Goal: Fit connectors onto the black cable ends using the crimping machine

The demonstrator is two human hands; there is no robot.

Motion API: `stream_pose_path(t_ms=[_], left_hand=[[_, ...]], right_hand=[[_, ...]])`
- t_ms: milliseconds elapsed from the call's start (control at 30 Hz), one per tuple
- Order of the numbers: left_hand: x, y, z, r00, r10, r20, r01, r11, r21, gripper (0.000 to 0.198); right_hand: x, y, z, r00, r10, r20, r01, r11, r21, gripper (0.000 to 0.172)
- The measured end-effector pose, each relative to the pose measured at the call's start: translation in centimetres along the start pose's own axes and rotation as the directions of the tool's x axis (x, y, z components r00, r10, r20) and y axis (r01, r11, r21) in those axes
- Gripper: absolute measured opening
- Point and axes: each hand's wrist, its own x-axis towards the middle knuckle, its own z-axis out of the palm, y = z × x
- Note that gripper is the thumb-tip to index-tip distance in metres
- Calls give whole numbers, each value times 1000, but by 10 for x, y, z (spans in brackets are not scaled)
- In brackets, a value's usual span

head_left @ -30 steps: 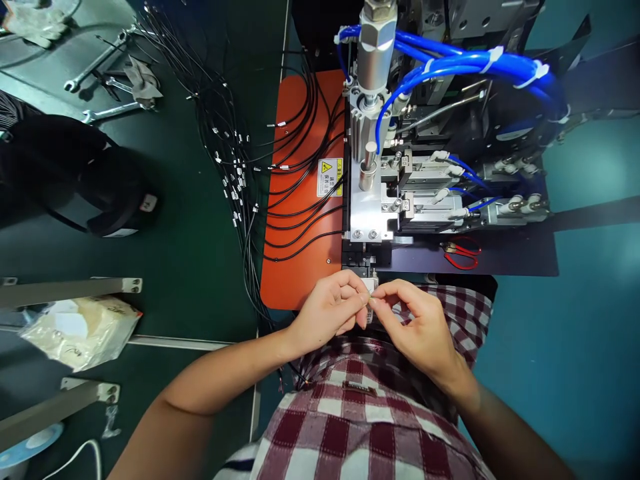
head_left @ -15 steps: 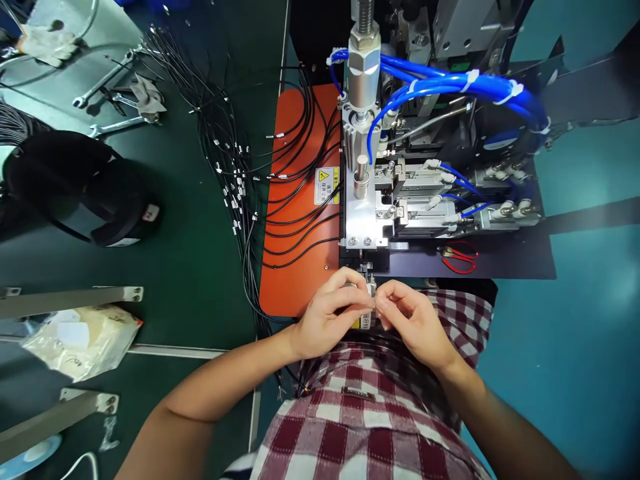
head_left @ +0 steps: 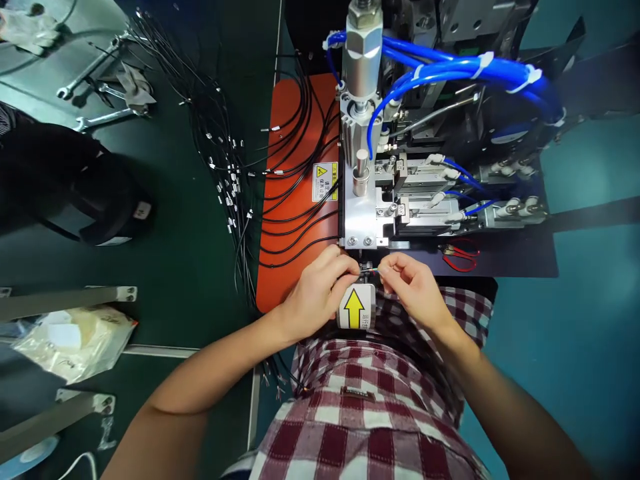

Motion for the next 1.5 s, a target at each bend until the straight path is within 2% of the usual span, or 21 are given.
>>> stream_pose_path(t_ms=[100, 200, 300, 500, 600, 733, 933, 1333, 1500], left_hand=[[1, -13, 2, 988, 155, 25, -157, 973, 167, 22], [2, -22, 3, 966, 243, 84, -257, 917, 304, 28], [2, -24, 4, 954, 275, 117, -299, 872, 389, 31], [3, -26, 4, 931, 340, 131, -362, 821, 441, 32], [4, -27, 4, 914, 372, 163, -401, 768, 499, 32], [5, -29, 2, 906, 377, 191, -417, 722, 552, 33], [7, -29, 1, 885, 432, 172, -446, 684, 578, 30], [8, -30, 2, 883, 437, 172, -448, 672, 589, 29], [8, -30, 2, 880, 437, 186, -454, 658, 601, 27]], right_hand=[[7, 6, 0, 1000, 15, -13, -15, 1000, -13, 29], [10, 10, 2, 999, 29, -24, -29, 999, -18, 30], [10, 11, 2, 999, 37, -36, -38, 999, -8, 29], [10, 9, 3, 999, 32, -44, -33, 999, -27, 26], [10, 10, 4, 998, 38, -49, -39, 999, -31, 24], [10, 13, 5, 998, 29, -52, -31, 999, -40, 23], [10, 16, 4, 998, 6, -62, -12, 995, -103, 21], [7, 26, 6, 986, -130, -103, 105, 970, -219, 18], [7, 26, 6, 985, -135, -110, 107, 968, -228, 17]])
